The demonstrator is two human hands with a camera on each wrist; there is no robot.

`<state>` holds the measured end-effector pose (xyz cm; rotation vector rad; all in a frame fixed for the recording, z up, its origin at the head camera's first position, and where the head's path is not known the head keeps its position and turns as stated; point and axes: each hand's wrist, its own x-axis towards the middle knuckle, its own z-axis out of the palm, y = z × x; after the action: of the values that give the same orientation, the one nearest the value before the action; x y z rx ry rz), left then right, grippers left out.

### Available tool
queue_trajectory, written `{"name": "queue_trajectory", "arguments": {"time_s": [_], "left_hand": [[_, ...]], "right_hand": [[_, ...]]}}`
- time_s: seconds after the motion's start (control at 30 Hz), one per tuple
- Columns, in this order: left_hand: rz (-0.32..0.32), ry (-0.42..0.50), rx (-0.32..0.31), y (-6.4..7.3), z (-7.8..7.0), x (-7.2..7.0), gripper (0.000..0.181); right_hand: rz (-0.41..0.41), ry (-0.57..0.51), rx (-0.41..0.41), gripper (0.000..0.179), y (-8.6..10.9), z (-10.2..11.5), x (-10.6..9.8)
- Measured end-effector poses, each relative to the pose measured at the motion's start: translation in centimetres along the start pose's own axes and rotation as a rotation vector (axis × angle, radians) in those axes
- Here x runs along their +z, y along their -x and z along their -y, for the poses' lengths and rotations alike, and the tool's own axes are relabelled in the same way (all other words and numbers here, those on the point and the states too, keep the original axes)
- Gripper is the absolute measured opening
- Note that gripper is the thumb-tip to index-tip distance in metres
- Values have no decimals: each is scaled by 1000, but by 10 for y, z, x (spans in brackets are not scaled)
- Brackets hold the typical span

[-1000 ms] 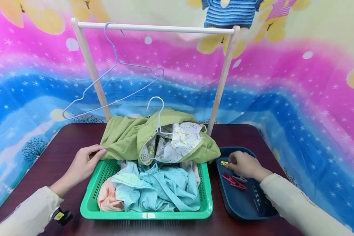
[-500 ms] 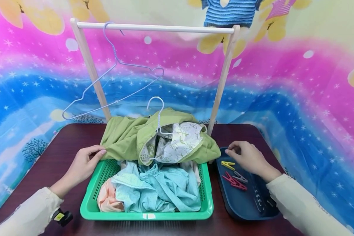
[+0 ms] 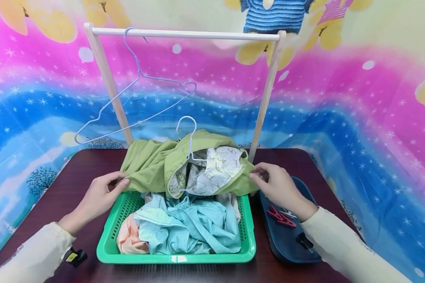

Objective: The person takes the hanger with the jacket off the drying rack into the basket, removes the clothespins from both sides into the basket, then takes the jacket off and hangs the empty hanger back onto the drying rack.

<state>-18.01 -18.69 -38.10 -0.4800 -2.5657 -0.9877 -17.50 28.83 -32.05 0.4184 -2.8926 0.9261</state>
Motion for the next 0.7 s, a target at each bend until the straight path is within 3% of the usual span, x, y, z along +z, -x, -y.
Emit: {"name": "queue_trajectory", "arguments": {"time_s": [0.17,0.4,0.53,0.7], "left_hand": [[-20,-88,88,-3,0,-1,13],[-104,-68,118,-11,-1,-1,11],[-149,-52,114,-14,0,-1,11],[-194,15,102,-16,0,-1,12]], "right_hand": [[-71,-18,-35,31,-5,23,16],[-243,71,-142,51,-14,47,33],[-242,142,-156,58,-22,61,40],[-209,193,-91,68,-37,76,54]]}}
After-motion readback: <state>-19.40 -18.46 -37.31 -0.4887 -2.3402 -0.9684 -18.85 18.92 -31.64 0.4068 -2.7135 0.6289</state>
